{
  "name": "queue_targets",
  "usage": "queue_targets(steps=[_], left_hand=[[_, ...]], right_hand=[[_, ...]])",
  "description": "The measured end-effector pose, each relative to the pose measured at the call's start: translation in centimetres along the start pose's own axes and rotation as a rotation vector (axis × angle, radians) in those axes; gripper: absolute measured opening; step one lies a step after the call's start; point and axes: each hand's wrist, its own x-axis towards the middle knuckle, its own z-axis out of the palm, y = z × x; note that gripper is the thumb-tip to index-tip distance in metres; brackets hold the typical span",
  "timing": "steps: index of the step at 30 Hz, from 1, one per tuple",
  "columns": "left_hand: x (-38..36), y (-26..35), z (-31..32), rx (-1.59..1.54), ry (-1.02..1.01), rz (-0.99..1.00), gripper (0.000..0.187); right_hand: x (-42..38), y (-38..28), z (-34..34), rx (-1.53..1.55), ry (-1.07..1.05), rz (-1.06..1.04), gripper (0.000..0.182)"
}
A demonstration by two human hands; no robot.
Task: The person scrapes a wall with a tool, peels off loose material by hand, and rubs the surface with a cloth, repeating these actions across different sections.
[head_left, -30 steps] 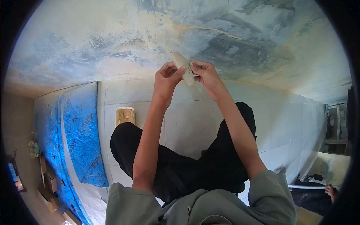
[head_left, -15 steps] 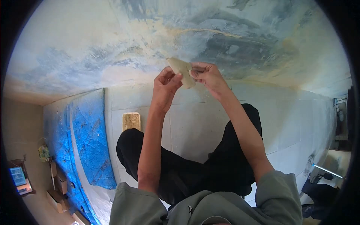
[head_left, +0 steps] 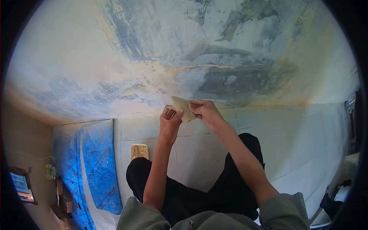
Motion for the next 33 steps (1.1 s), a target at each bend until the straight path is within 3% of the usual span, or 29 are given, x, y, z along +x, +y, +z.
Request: queue_targets(steps=[2, 4, 9, 11, 12, 14, 15, 16, 18, 19, 21, 24, 25, 27, 29, 31, 33], left_hand=[[0.4, 0.1, -0.7, 0.064, -0.012, 0.028, 0.014], [0.6, 0.8, -0.8, 0.137, -0.026, 0.061, 0.014], [0.8, 3.0, 0.2, 0.119, -0.022, -0.073, 0.022], [1.6, 5.2, 0.7, 0.285, 0.147, 0.222, 0.017], [1.6, 7.8, 2.5, 0.51, 0.236, 0.429, 0.01], [2.2, 13.2, 6.5, 0.811, 0.403, 0.786, 0.014], [2.6, 15.4, 9.7, 0.799, 0.395, 1.063, 0.012], [3.9, 17.7, 11.4, 1.012, 0.401, 1.355, 0.011], [6.3, 20.8, 14.6, 1.197, 0.502, 1.666, 0.017], [8.0, 21.6, 15.9, 1.173, 0.457, 1.741, 0.022], [9.7, 21.7, 17.5, 1.33, 0.339, 1.64, 0.049], [11.0, 20.1, 16.8, 1.655, 0.254, 1.62, 0.071], [11.3, 21.1, 16.0, 1.653, 0.255, 1.624, 0.071], [11.7, 22.8, 15.1, 1.709, 0.505, 1.617, 0.072], [12.0, 21.8, 15.2, 1.615, 0.455, 1.642, 0.073], [10.5, 19.4, 16.2, 1.912, 0.132, 1.561, 0.073], [11.2, 21.0, 15.4, 2.023, 0.212, 1.555, 0.076]], right_hand=[[0.1, -0.1, 0.6, -0.166, 0.061, -0.053, 0.026], [0.6, 0.1, 0.4, -0.158, 0.03, -0.057, 0.028], [1.4, 0.7, 0.1, -0.067, -0.075, -0.057, 0.028], [1.3, -0.3, 0.7, -0.097, 0.045, -0.07, 0.023], [1.7, -0.5, 0.4, -0.092, 0.025, -0.081, 0.023], [3.2, 0.0, -1.1, -0.125, 0.164, -0.113, 0.024], [3.6, 0.1, -1.4, -0.118, 0.14, -0.12, 0.024], [3.9, 0.1, -1.7, -0.077, 0.153, -0.115, 0.024], [4.7, 0.2, -1.9, -0.036, 0.149, -0.124, 0.023], [5.2, 0.5, -2.1, -0.031, 0.144, -0.103, 0.023], [5.4, 0.6, -2.1, -0.028, 0.13, -0.09, 0.023], [5.1, 0.5, -2.9, -0.147, 0.114, -0.068, 0.024], [5.2, 0.4, -3.3, -0.148, 0.113, -0.071, 0.024], [5.2, 0.5, -4.0, -0.196, 0.136, -0.115, 0.024], [5.2, 0.4, -4.7, -0.193, 0.137, -0.122, 0.024], [5.1, 0.1, -4.6, -0.204, 0.14, -0.129, 0.024], [5.0, 0.0, -4.7, -0.238, 0.175, -0.106, 0.025]])
